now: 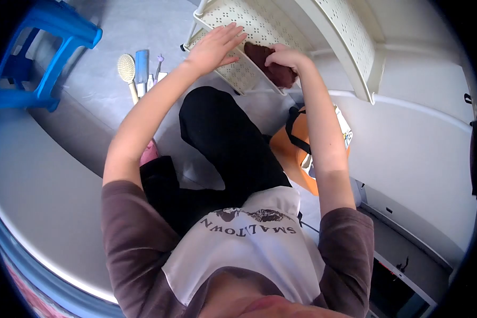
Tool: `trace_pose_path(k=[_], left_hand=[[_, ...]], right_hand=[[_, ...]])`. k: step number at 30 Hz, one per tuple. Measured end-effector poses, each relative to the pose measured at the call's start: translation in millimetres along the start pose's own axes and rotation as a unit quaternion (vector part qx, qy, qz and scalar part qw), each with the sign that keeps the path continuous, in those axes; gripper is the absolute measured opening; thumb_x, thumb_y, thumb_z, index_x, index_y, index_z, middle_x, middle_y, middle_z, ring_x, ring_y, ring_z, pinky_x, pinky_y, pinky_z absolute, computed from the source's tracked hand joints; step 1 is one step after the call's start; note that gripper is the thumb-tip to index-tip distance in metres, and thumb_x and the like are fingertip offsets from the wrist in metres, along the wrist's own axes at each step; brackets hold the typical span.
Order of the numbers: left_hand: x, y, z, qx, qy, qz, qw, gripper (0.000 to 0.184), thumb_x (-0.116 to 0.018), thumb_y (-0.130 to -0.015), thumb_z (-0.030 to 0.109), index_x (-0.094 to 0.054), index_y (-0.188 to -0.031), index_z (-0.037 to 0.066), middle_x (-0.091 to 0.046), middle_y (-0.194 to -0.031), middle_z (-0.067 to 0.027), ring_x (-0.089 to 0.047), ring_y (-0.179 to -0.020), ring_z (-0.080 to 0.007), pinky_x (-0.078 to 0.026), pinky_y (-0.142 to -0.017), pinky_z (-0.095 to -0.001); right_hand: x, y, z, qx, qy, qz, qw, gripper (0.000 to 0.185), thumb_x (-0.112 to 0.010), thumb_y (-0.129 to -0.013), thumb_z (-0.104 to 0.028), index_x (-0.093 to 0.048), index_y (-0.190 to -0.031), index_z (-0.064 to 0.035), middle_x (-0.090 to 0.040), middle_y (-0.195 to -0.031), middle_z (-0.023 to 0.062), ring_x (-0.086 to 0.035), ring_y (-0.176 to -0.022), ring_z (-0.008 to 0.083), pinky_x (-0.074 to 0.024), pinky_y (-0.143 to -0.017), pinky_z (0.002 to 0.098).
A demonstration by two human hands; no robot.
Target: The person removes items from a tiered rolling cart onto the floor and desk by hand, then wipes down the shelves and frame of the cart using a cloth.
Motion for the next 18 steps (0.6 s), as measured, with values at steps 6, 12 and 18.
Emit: trace_pose_path(k=[6,12,18], left_hand=[[35.9,4.3,-55.1,0.261,0.145,0.19,0.935,0.048,-0.053,-0.081,0.03,-0.039,-0.122,0.007,-0.043,-0.123,-0.0143,-0.04,-0.114,-0.0291,-0.033,-0.091,-0.039],[21.7,-4.9,-70.5,0.32,0.247,0.005,0.915,0.033,-0.034,-0.089,0.029,-0.045,-0.114,0.011,-0.058,-0.089,-0.0218,-0.055,-0.084,-0.0384,-0.044,-0.074,-0.0425],[29.4,-3.2,-69.6,0.308,0.265,-0.017,0.913,0.035,-0.037,-0.089,0.029,-0.042,-0.12,0.015,-0.057,-0.095,-0.0199,-0.054,-0.088,-0.0368,-0.044,-0.076,-0.0412]], right_hand=[[-3.9,-10.2,2.3,0.011,-0.097,-0.018,0.995,0.032,-0.059,-0.066,-0.008,-0.056,-0.097,0.0,-0.06,-0.086,0.0104,-0.057,-0.076,0.0175,-0.0466,-0.07,0.029],[-14.0,-26.0,-22.0,0.088,-0.169,0.009,0.982,0.032,-0.058,-0.067,-0.008,-0.054,-0.097,0.0009,-0.059,-0.083,0.0087,-0.056,-0.074,0.0158,-0.0459,-0.067,0.0283],[-43.0,-62.2,-90.3,0.196,-0.383,0.048,0.901,0.025,-0.058,-0.065,-0.007,-0.055,-0.088,0.0025,-0.058,-0.08,0.0098,-0.056,-0.072,0.0193,-0.0453,-0.066,0.0313]])
Point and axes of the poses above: each hand's wrist, its own y-axis away from the middle knuckle, its own x-axis out of the back of the hand, z = x × y, the point moved 1 cm from there along -y, towards the middle knuckle
